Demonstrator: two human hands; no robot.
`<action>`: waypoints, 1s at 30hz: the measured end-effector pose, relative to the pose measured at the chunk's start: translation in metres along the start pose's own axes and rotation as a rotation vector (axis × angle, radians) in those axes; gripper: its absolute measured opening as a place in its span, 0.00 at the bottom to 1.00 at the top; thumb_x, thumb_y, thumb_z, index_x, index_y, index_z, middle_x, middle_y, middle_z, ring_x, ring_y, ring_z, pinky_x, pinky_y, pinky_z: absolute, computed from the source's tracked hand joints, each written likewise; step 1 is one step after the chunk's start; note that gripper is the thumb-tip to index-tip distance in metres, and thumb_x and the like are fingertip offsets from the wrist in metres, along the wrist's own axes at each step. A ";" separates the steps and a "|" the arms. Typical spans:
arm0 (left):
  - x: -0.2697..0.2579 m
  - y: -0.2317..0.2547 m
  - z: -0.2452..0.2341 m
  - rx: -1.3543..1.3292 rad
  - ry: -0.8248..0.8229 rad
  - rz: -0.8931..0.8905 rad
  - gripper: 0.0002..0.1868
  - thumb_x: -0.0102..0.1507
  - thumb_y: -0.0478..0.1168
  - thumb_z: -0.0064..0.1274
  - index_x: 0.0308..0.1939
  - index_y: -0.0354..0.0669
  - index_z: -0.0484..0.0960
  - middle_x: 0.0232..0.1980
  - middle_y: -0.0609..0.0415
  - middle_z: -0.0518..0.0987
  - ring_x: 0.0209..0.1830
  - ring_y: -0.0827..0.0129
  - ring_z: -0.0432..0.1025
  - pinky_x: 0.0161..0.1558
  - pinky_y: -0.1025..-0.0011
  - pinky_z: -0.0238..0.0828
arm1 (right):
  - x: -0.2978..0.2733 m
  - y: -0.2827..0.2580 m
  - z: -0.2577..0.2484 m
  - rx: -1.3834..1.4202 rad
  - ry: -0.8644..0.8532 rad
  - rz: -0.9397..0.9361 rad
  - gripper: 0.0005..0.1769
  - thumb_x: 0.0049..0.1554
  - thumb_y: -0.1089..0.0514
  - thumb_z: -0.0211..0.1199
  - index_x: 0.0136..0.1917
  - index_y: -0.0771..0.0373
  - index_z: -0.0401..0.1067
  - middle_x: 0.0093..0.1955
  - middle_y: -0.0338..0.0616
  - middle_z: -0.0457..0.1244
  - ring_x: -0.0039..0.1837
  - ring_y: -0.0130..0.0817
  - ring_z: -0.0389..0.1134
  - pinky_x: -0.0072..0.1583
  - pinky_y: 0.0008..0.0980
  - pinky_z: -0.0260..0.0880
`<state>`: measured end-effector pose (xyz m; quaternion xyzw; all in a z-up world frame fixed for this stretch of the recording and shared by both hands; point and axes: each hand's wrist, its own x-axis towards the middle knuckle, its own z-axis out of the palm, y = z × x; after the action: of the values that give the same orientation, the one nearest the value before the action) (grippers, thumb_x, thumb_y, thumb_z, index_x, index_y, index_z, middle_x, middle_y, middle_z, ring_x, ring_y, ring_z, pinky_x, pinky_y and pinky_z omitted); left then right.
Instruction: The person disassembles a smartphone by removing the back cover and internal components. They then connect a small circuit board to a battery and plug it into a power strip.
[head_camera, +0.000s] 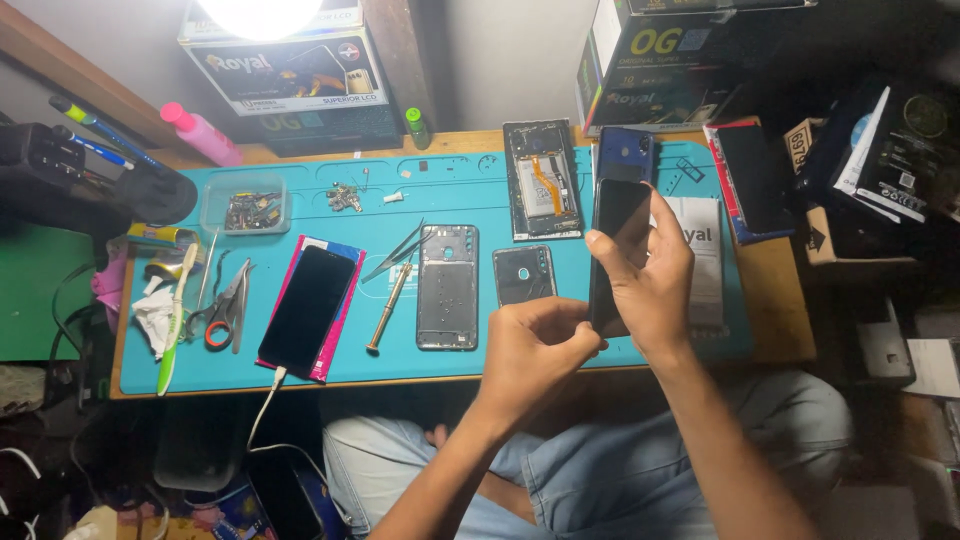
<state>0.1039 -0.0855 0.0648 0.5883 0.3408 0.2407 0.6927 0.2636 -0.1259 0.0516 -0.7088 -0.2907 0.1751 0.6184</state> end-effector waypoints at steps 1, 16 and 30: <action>-0.002 0.006 0.000 0.000 0.001 -0.001 0.10 0.59 0.32 0.62 0.43 0.32 0.92 0.30 0.42 0.88 0.33 0.59 0.86 0.36 0.65 0.83 | 0.002 0.005 -0.001 0.000 -0.001 0.001 0.44 0.61 0.58 0.76 0.82 0.71 0.59 0.53 0.59 0.72 0.53 0.39 0.74 0.50 0.36 0.81; -0.009 0.010 0.014 0.066 0.172 0.081 0.09 0.59 0.31 0.60 0.39 0.38 0.93 0.27 0.46 0.88 0.34 0.59 0.87 0.37 0.67 0.83 | 0.009 0.006 0.007 0.095 0.054 0.214 0.36 0.61 0.50 0.75 0.78 0.62 0.68 0.46 0.44 0.72 0.48 0.27 0.71 0.46 0.30 0.81; -0.001 0.007 0.022 0.046 0.185 0.282 0.10 0.59 0.29 0.58 0.42 0.35 0.92 0.30 0.41 0.88 0.37 0.49 0.86 0.33 0.61 0.85 | 0.012 -0.010 0.019 0.041 0.205 0.447 0.30 0.55 0.37 0.78 0.67 0.46 0.80 0.45 0.41 0.69 0.50 0.29 0.68 0.48 0.31 0.70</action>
<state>0.1204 -0.0995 0.0740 0.6211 0.3227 0.3809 0.6041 0.2588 -0.1029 0.0591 -0.7570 -0.0591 0.2406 0.6046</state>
